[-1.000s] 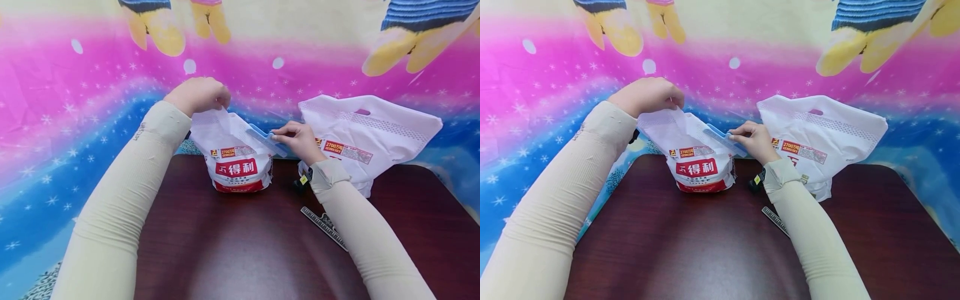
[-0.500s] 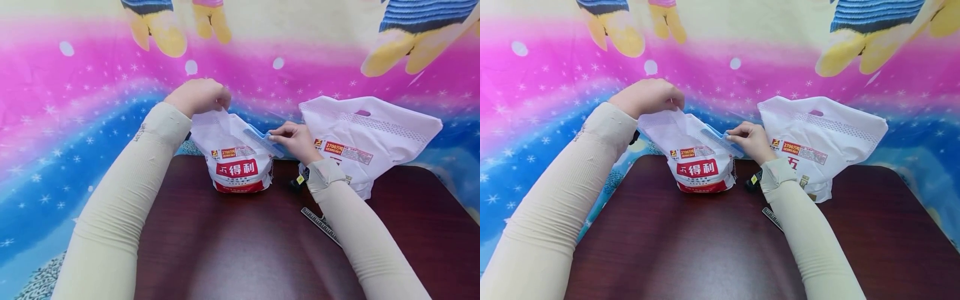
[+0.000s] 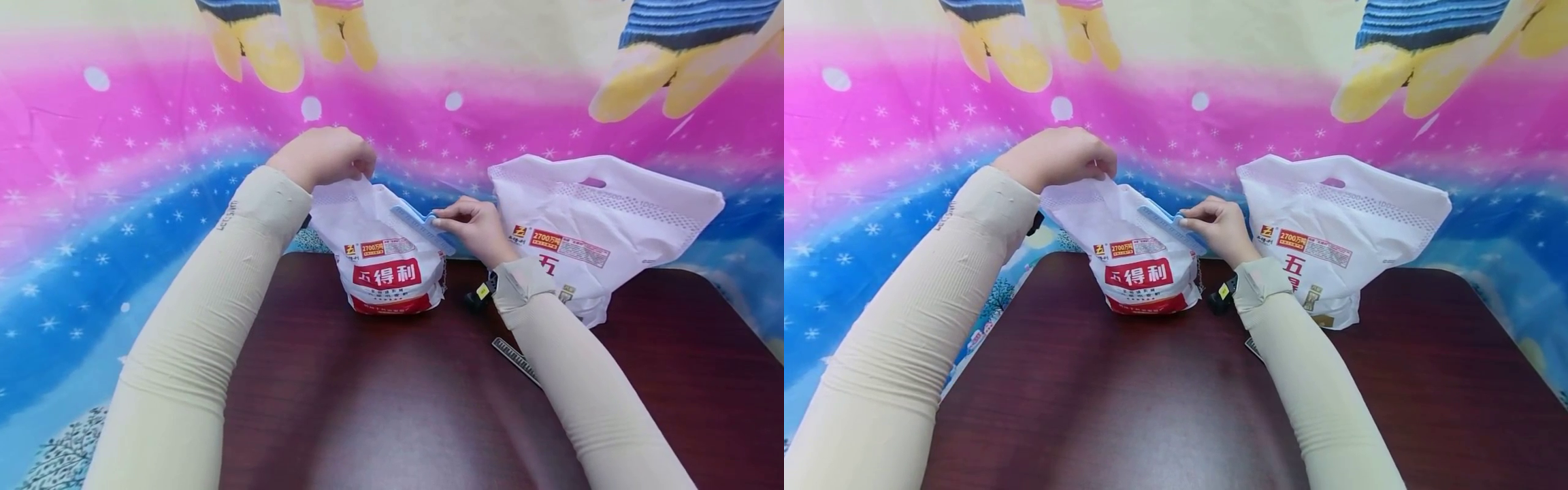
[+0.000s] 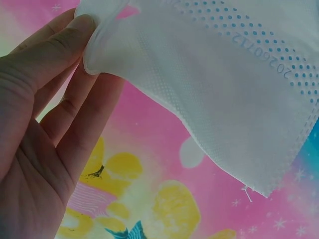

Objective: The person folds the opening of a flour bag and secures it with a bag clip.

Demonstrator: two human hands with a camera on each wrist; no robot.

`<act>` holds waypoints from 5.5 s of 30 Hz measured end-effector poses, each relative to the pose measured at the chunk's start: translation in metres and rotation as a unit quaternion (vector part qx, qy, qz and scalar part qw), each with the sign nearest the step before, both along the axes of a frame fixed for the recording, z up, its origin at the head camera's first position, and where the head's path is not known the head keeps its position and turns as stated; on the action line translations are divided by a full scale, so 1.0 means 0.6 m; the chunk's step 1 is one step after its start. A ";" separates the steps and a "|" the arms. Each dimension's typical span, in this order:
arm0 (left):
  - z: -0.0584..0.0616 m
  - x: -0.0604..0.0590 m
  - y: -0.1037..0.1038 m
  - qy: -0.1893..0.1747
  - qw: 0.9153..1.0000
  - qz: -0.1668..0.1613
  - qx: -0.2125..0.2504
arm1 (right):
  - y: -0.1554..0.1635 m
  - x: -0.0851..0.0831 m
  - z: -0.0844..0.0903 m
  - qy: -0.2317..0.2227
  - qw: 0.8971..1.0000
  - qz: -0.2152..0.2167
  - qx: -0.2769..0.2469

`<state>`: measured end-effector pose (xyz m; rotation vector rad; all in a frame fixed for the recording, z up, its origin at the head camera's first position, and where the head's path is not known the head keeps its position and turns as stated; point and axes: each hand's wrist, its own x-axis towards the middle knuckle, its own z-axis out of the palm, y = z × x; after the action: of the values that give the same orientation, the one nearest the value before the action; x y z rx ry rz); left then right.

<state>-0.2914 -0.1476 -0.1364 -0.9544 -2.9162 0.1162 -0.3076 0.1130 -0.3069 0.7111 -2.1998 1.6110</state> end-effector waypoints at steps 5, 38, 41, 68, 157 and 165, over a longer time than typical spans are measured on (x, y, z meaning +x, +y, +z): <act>0.001 0.001 0.000 0.000 1.000 0.002 -0.002 | -0.010 0.029 0.023 0.002 1.000 0.009 0.003; 0.000 0.000 0.002 -0.002 1.000 0.012 0.009 | -0.021 -0.012 -0.002 -0.018 1.000 -0.007 -0.002; -0.001 -0.002 0.001 -0.001 1.000 0.012 0.009 | -0.023 -0.012 0.000 -0.020 1.000 -0.006 -0.003; -0.003 0.001 0.004 0.001 1.000 0.007 0.007 | -0.023 -0.002 0.003 -0.028 0.999 -0.018 0.020; -0.024 0.008 -0.006 0.016 0.999 0.028 0.041 | 0.013 0.073 0.017 -0.030 0.996 0.002 0.080; -0.030 0.003 -0.006 0.039 0.999 0.004 0.013 | 0.028 0.105 0.013 0.003 0.996 -0.018 0.086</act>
<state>-0.2898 -0.1510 -0.1545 -0.9134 -2.8440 0.1130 -0.2444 0.1298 -0.2992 0.7176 -2.3527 1.4128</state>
